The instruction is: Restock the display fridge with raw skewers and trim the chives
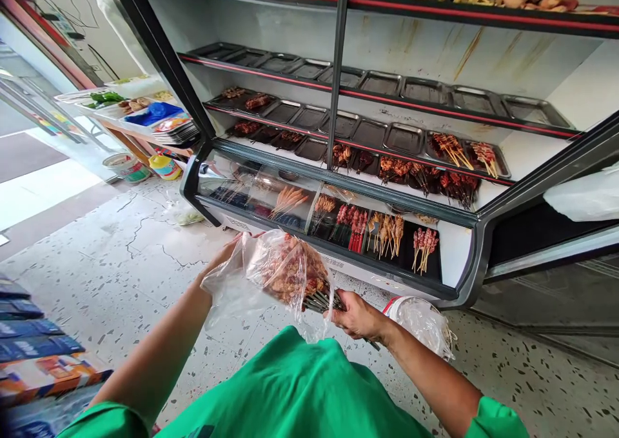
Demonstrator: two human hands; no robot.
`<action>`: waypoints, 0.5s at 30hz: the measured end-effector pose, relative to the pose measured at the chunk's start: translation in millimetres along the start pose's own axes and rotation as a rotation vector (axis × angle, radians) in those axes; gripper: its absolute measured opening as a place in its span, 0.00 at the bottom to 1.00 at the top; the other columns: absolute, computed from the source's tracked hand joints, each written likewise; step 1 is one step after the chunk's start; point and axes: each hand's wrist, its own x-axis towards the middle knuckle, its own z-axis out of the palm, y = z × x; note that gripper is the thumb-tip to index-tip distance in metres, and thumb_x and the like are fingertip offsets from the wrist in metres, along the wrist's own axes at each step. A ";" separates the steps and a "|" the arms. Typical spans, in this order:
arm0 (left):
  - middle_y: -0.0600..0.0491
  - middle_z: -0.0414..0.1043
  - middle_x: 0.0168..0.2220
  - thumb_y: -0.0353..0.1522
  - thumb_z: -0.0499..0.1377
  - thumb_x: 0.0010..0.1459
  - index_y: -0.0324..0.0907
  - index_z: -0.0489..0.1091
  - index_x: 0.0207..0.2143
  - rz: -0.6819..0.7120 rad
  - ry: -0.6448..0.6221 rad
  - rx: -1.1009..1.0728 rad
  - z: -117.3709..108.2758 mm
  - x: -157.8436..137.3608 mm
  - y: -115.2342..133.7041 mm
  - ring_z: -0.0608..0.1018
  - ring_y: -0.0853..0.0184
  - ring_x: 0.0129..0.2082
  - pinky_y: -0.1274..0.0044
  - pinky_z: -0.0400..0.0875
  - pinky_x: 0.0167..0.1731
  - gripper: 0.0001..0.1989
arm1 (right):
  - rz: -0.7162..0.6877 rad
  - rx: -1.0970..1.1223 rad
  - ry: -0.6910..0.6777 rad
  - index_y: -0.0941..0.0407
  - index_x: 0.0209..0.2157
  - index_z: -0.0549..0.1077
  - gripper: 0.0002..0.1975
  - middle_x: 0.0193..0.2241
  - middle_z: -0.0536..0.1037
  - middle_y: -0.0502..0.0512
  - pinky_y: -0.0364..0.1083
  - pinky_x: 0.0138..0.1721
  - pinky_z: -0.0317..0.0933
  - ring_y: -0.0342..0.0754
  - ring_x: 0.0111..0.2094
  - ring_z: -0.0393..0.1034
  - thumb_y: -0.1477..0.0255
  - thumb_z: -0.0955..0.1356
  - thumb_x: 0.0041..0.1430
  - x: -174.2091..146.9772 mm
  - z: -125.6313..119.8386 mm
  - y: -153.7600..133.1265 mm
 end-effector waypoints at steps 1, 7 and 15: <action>0.49 0.74 0.29 0.49 0.59 0.49 0.39 0.70 0.38 -0.031 -0.059 -0.034 5.7 -1.7 7.2 0.76 0.60 0.31 0.73 0.71 0.28 0.23 | 0.013 -0.010 -0.020 0.53 0.32 0.56 0.24 0.16 0.54 0.36 0.35 0.11 0.36 0.31 0.12 0.41 0.57 0.72 0.46 -0.7 -1.5 -4.5; 0.45 0.75 0.40 0.42 0.65 0.45 0.44 0.71 0.47 -0.096 -0.367 -0.072 28.7 -7.3 49.6 0.77 0.54 0.40 0.66 0.72 0.37 0.25 | 0.055 -0.109 -0.102 0.54 0.33 0.58 0.24 0.16 0.55 0.37 0.35 0.11 0.37 0.32 0.12 0.42 0.54 0.71 0.46 0.0 -13.1 -27.4; 0.48 0.76 0.30 0.37 0.68 0.39 0.39 0.75 0.30 -0.068 -0.495 0.341 2.7 16.2 52.2 0.76 0.60 0.33 0.72 0.71 0.35 0.14 | 0.101 -0.146 -0.157 0.55 0.35 0.60 0.24 0.16 0.54 0.37 0.35 0.11 0.38 0.32 0.13 0.43 0.54 0.71 0.46 6.2 -9.2 -41.4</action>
